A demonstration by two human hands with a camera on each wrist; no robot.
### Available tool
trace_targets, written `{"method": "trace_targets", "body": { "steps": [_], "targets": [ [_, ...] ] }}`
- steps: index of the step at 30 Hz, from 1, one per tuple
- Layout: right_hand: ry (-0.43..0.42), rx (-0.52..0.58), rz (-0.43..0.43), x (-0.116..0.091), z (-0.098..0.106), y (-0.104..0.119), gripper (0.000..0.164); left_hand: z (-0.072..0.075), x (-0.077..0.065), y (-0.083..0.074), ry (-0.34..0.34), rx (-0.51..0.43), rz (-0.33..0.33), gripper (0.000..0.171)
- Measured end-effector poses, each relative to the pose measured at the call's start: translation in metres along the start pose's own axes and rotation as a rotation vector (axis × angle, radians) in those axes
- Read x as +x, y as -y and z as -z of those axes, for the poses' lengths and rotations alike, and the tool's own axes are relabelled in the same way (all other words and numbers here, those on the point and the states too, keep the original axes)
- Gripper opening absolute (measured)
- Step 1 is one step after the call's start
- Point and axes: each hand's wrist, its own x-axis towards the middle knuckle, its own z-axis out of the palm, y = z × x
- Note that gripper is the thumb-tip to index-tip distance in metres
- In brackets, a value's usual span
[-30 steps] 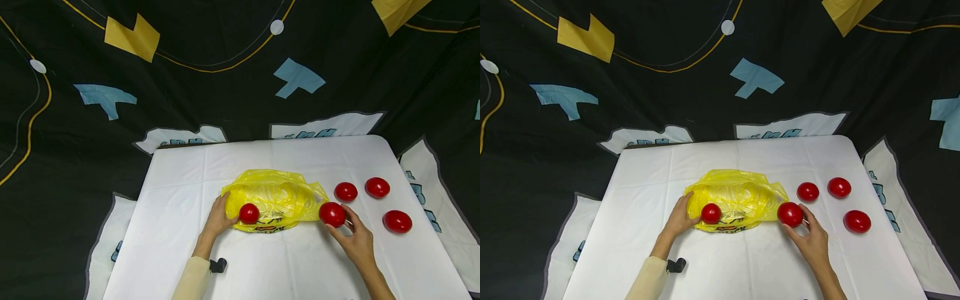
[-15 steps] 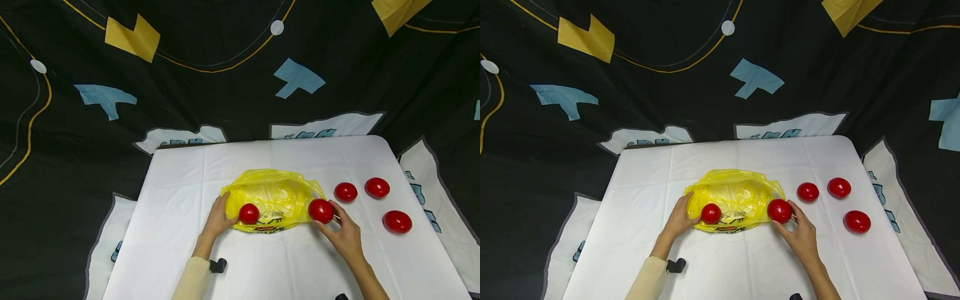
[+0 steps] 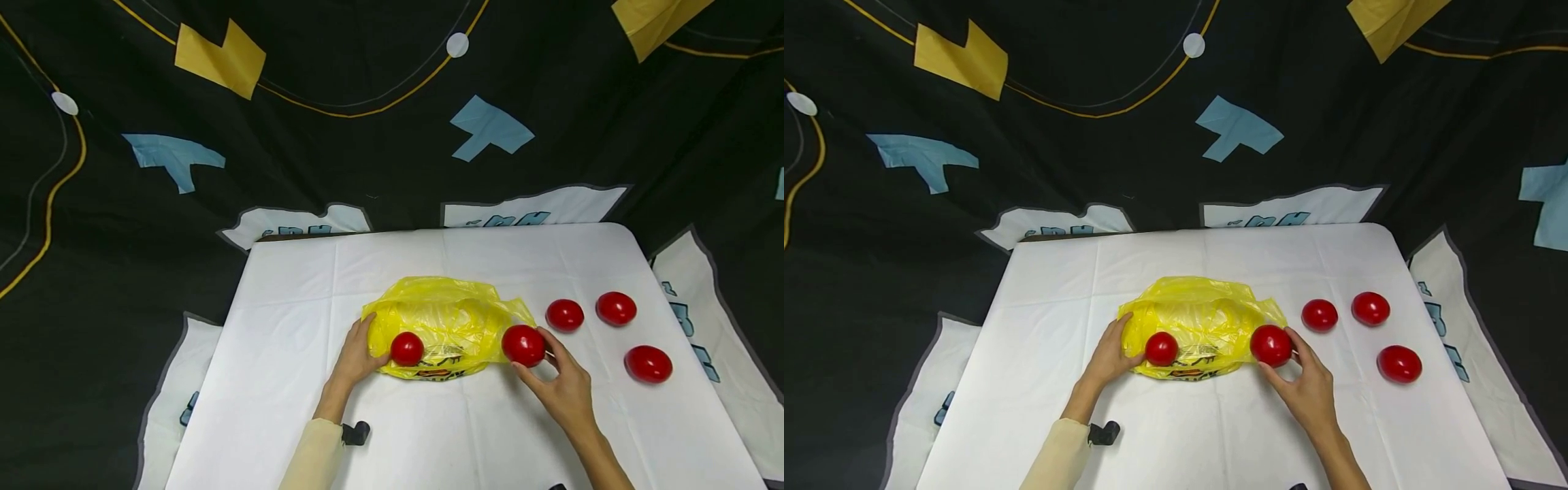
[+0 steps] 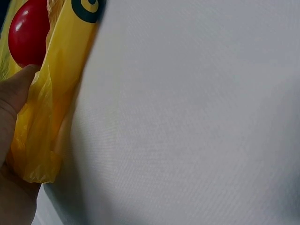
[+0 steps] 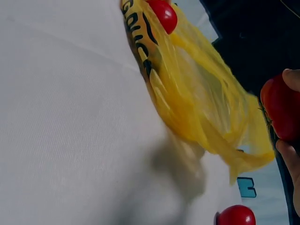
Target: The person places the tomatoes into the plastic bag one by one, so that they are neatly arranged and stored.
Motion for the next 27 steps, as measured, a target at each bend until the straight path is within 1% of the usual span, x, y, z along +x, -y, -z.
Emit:
{"method": "trace_targets", "body": {
  "steps": [4,9,12,16,19,24,27],
  "targets": [
    [0.011,0.013,0.025,0.0,-0.004,0.005,0.081,0.0,0.0,0.0,0.004,-0.005,0.006,0.094],
    [0.06,0.008,0.047,0.002,-0.014,0.008,0.08,0.0,0.0,0.0,0.008,-0.009,0.003,0.094],
    [0.09,-0.001,0.064,0.003,-0.021,0.006,0.08,0.0,0.0,0.0,0.008,-0.007,-0.004,0.094],
    [0.127,0.018,0.079,0.004,-0.031,0.003,0.079,0.0,0.0,0.0,0.006,-0.004,-0.006,0.094],
    [0.144,0.029,0.081,0.004,-0.037,0.001,0.079,0.0,0.0,0.0,0.006,-0.002,-0.002,0.094],
    [0.16,0.015,0.099,0.006,-0.046,-0.003,0.077,0.0,0.0,0.0,0.002,-0.001,-0.002,0.094],
    [0.182,0.021,0.093,0.008,-0.052,-0.004,0.076,0.0,0.0,-0.001,0.001,-0.006,-0.005,0.094]
  ]
}}
